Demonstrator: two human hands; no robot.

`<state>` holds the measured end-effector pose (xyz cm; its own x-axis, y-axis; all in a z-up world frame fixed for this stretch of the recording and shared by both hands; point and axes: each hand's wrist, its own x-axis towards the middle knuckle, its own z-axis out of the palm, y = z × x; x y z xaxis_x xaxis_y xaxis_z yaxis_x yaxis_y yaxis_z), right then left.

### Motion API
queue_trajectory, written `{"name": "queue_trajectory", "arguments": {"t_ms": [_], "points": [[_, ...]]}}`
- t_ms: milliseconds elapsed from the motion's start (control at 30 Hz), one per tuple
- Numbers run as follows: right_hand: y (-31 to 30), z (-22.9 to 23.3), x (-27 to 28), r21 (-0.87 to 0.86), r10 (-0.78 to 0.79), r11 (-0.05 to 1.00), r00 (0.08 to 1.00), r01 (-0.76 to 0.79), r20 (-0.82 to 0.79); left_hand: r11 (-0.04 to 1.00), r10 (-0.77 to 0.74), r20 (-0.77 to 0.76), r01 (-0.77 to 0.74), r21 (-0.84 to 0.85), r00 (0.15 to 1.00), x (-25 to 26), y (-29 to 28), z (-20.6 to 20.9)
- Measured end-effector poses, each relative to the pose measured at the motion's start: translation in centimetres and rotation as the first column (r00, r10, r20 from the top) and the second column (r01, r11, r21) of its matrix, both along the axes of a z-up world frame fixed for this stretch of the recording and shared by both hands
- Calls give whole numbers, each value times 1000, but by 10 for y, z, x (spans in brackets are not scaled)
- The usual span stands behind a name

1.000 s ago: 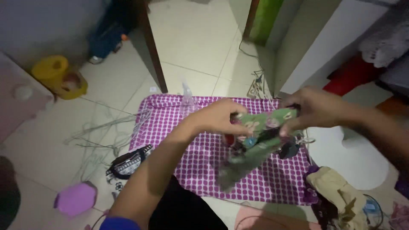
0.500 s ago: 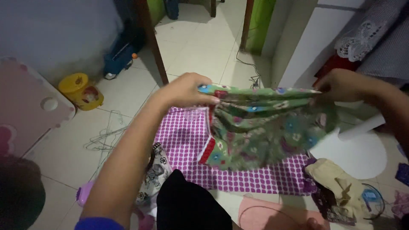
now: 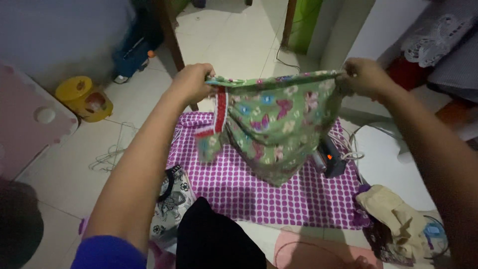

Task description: The recorder irons several pieces of children's clothing on a mat on the floor and then folds them.

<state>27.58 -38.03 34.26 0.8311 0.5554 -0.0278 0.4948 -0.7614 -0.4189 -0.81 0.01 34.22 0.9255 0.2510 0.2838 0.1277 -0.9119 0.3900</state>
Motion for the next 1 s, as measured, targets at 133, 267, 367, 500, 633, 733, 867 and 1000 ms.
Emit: {"name": "queue_trajectory", "arguments": {"t_ms": [133, 267, 367, 500, 633, 733, 867, 1000], "points": [[3, -33, 49, 134, 123, 969, 875, -207, 468, 967, 159, 154, -185, 176, 975, 14, 14, -10], [-19, -34, 17, 322, 60, 845, 674, -427, 736, 917, 89, 473, -258, 306, 877, -6, 15, -15], [-49, -75, 2, -73, 207, 970, 624, -234, 753, 907, -9, 449, -182, 380, 894, -44, 8, -48], [-96, -204, -43, -325, 603, 780, 504, -535, 618, 949, -156, 265, 70, 308, 951, -94, -3, -153], [-109, -298, -126, -228, 750, 586, 415, -778, 515, 971, -99, -40, 105, 217, 994, -123, -4, -293], [-98, -328, -172, -117, 826, 491, 419, -863, 377, 929, -178, -187, 228, 293, 966, -140, -14, -340], [-116, -385, -194, -175, 751, 660, 637, -731, 174, 925, -279, -224, 324, 197, 934, -157, -18, -370], [-115, -388, -190, -133, 717, 697, 683, -705, 142, 944, -328, -200, 328, -32, 923, -166, -11, -370]]}}
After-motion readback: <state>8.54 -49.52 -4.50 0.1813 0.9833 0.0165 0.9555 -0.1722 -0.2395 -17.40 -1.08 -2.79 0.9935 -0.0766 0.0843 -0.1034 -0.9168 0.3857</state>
